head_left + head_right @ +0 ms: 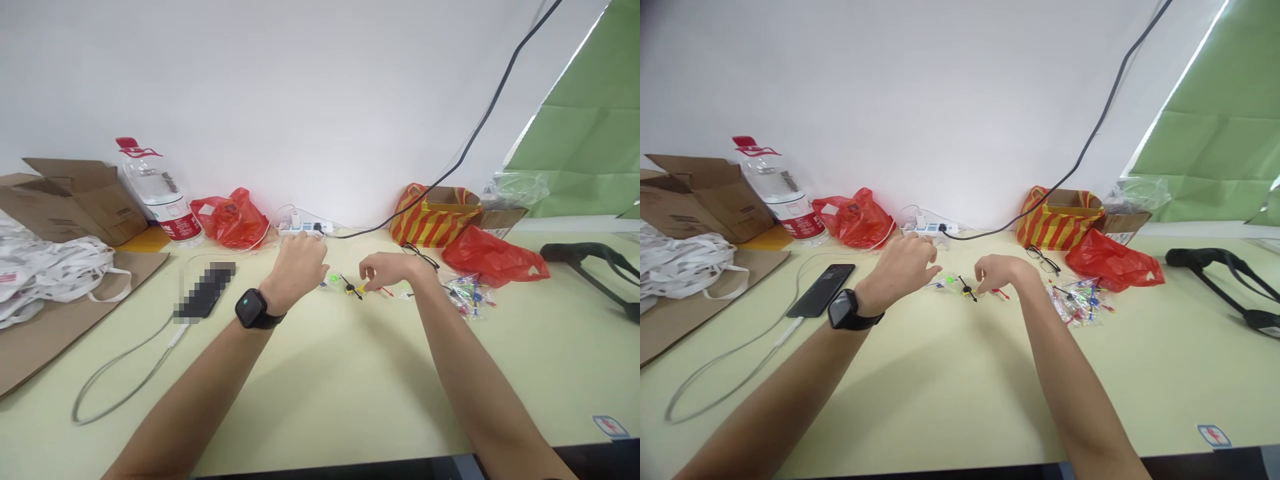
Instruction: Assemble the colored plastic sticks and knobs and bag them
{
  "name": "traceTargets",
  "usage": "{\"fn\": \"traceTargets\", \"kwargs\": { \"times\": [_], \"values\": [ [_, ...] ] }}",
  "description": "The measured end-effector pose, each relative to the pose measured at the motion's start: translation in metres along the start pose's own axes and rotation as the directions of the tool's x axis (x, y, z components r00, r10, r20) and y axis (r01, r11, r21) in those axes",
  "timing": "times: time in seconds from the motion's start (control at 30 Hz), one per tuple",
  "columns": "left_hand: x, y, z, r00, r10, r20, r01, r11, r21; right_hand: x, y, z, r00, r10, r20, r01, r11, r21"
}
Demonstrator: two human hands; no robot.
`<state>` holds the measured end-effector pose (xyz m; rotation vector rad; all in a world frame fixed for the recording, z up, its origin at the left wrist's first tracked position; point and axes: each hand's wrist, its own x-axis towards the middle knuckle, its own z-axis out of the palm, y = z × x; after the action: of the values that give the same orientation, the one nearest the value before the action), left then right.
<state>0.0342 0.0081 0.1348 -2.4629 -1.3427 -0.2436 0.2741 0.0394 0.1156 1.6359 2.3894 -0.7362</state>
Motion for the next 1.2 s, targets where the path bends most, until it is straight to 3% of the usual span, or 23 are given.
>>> {"fn": "traceTargets", "kwargs": {
  "times": [0.03, 0.1, 0.2, 0.47, 0.57, 0.83, 0.97, 1.2],
  "values": [
    [0.0, 0.0, 0.001, 1.0, -0.001, -0.002, 0.001, 1.0, -0.002, 0.011, 0.006, 0.006, 0.997, 0.081, 0.016, -0.08, 0.996, -0.035],
    [0.001, 0.0, 0.002, 1.0, 0.0, -0.005, 0.0, 1.0, -0.009, 0.027, 0.014, 0.016, 0.987, 0.12, 0.111, -0.118, 0.993, -0.027],
    [0.001, 0.0, 0.002, 1.0, 0.001, -0.001, -0.001, 1.0, -0.016, 0.038, 0.018, 0.024, 0.978, 0.101, 0.181, -0.107, 0.994, 0.021],
    [0.0, 0.0, -0.001, 1.0, 0.007, 0.011, -0.007, 1.0, -0.005, 0.032, 0.022, 0.019, 0.983, -0.001, 0.185, -0.024, 0.991, 0.132],
    [0.001, -0.006, 0.001, 1.0, 0.02, 0.013, -0.02, 1.0, -0.012, 0.022, 0.022, 0.011, 0.989, -0.043, 0.139, 0.017, 0.982, 0.189],
    [0.002, -0.038, 0.004, 0.997, 0.015, 0.075, -0.004, 0.988, -0.153, -0.009, 0.028, -0.01, 0.977, -0.14, -0.163, 0.201, 0.868, 0.453],
    [0.002, -0.046, 0.001, 0.995, 0.022, 0.094, 0.0, 0.973, -0.229, -0.019, 0.022, -0.013, 0.914, -0.159, -0.373, 0.357, 0.75, 0.557],
    [0.005, -0.042, 0.0, 0.998, 0.06, 0.038, -0.049, 0.968, -0.247, -0.018, -0.021, -0.013, 0.678, -0.171, -0.715, 0.69, 0.485, 0.538]
  ]
}}
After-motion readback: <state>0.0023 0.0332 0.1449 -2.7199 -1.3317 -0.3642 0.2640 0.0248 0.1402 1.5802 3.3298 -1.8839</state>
